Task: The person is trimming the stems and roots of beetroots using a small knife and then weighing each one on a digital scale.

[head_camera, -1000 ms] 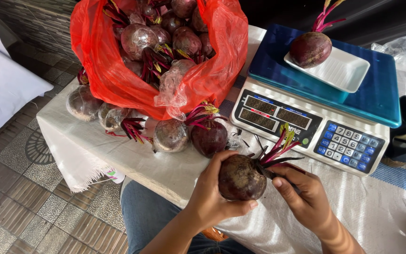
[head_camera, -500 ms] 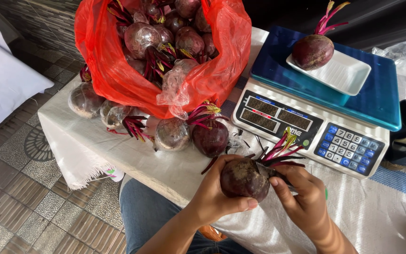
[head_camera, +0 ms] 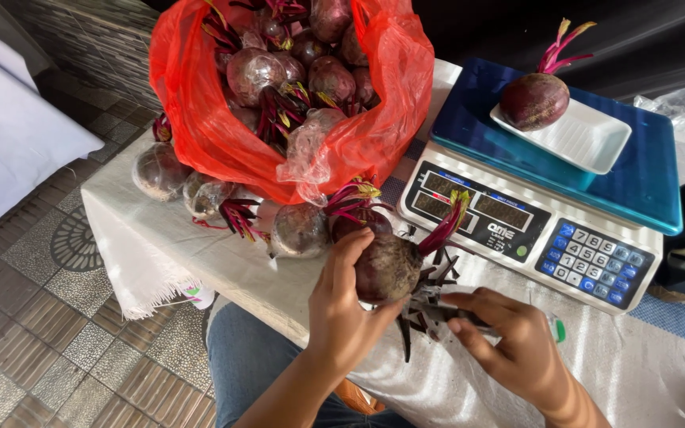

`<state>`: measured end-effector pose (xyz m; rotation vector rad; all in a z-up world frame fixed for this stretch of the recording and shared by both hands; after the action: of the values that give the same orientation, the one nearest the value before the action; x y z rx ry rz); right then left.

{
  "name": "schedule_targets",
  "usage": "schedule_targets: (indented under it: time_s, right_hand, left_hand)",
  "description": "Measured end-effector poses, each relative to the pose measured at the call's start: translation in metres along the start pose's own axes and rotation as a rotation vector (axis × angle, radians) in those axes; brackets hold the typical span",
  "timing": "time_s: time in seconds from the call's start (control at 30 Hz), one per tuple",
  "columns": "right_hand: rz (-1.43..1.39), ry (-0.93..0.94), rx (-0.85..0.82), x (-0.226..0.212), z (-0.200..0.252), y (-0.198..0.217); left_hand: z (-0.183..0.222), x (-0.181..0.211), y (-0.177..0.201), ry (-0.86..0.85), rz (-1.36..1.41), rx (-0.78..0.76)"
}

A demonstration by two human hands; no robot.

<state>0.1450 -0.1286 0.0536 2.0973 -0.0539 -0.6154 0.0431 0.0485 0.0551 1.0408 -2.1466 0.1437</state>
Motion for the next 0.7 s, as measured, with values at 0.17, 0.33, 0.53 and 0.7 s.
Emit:
schedule_targets:
  time_s: [0.17,0.33,0.53,0.7]
  right_hand:
    - [0.144,-0.085,-0.177,0.010,0.005,-0.020]
    - [-0.007,0.039,-0.081,0.008,0.007,-0.017]
    - [0.271,-0.063,-0.311,0.033,0.020,-0.054]
    - [0.715,0.071,0.022,0.026,0.019,-0.040]
  left_hand:
    - [0.001,0.002,0.006,-0.072,-0.119,0.013]
    - [0.003,0.001,0.004,-0.090,-0.066,0.003]
    - [0.012,-0.020,0.001,0.248,0.409,0.087]
    - [0.014,-0.019,-0.011,0.375,0.790,0.101]
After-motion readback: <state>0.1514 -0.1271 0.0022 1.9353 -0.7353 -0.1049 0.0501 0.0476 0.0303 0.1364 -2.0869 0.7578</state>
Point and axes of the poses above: each hand's wrist, its own z-axis away from the middle knuckle, its own y-axis out of the back of the hand, x = y × z, the point moved 7 cm from there along -z, towards the middle knuckle, and after that the axes turned 14 degrees about z, right-handed, at the moved point
